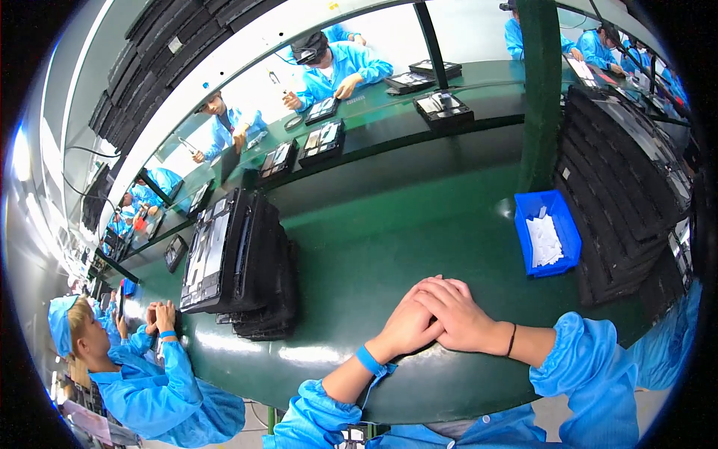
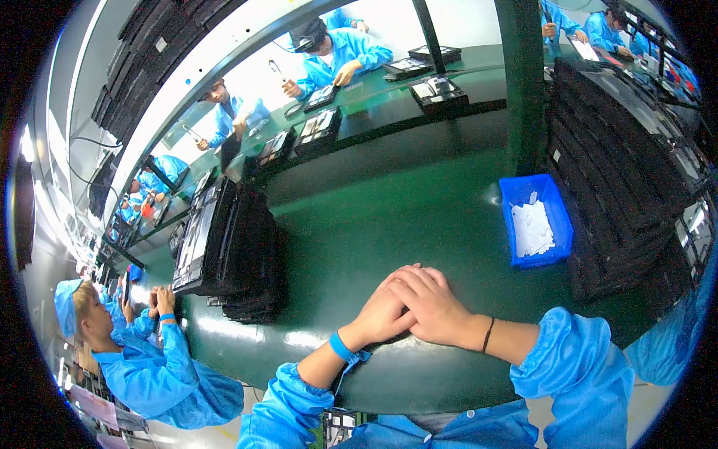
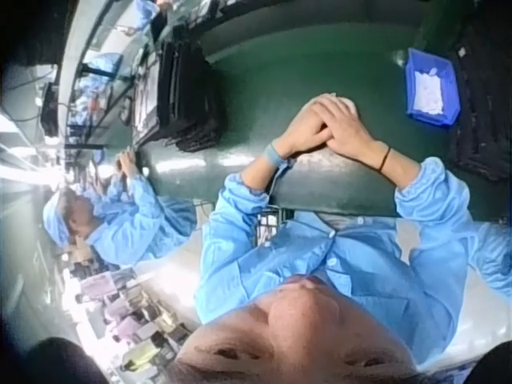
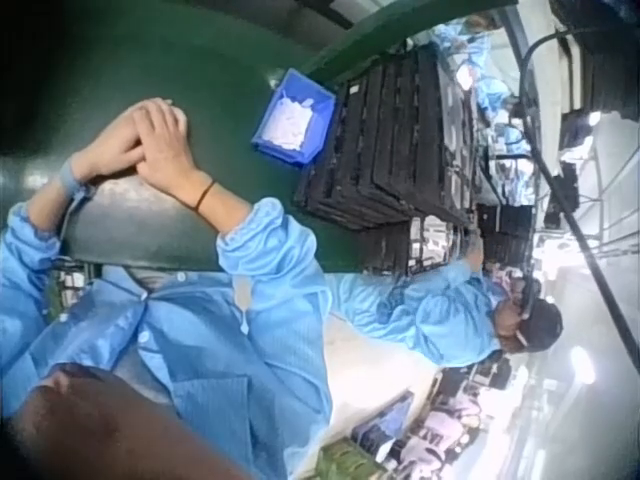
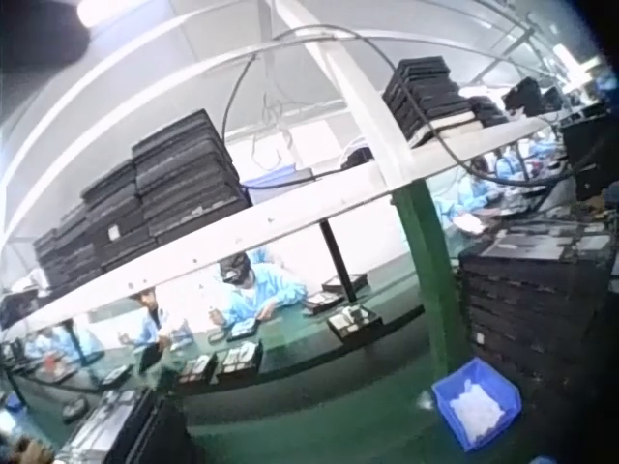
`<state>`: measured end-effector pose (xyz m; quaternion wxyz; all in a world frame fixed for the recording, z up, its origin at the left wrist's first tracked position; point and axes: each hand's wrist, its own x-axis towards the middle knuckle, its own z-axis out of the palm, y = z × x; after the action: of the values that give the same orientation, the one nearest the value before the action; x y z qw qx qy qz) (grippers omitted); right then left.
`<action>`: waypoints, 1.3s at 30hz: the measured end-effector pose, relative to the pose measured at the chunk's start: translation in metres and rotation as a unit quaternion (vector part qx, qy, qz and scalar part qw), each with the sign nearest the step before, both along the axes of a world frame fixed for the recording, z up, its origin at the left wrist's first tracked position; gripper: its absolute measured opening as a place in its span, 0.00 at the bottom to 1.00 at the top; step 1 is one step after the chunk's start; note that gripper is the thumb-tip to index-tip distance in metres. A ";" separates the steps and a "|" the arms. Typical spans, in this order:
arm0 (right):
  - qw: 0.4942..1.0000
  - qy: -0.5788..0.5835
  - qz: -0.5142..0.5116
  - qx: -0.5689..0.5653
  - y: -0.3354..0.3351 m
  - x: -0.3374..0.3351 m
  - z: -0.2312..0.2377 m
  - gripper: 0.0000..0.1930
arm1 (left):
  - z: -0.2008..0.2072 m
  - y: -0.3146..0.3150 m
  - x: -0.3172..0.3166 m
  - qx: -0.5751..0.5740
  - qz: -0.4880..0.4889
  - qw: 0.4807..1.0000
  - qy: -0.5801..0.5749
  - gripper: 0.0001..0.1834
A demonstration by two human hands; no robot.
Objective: The person assembles tablet devices on an assembly line by positioning ribbon cables and pressing adhesive strips onto each tablet chassis by hand before passing them along the line.
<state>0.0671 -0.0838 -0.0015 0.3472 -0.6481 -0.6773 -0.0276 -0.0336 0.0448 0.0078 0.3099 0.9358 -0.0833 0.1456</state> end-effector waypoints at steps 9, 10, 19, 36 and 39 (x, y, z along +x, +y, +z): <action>1.000 0.004 0.000 -0.009 0.001 -0.004 0.001 0.31 | -0.003 0.002 -0.003 -0.006 -0.001 1.000 -0.009 0.23; 1.000 0.007 0.001 -0.013 0.000 -0.005 0.001 0.31 | -0.004 0.002 -0.004 -0.001 -0.001 1.000 -0.008 0.23; 1.000 0.012 0.003 -0.008 0.000 -0.004 0.000 0.31 | -0.003 0.000 -0.004 -0.013 0.001 1.000 -0.015 0.23; 0.997 0.053 0.014 0.052 0.008 -0.007 -0.013 0.34 | 0.001 0.003 -0.002 -0.032 0.019 0.999 0.012 0.24; 0.996 0.061 0.007 0.071 0.009 -0.011 -0.021 0.31 | -0.005 0.003 -0.008 -0.032 0.031 0.998 0.033 0.24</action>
<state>0.0562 -0.0748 -0.0220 0.4332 -0.6176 -0.6555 -0.0341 -0.0413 0.0475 0.0031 0.3380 0.9317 -0.0389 0.1271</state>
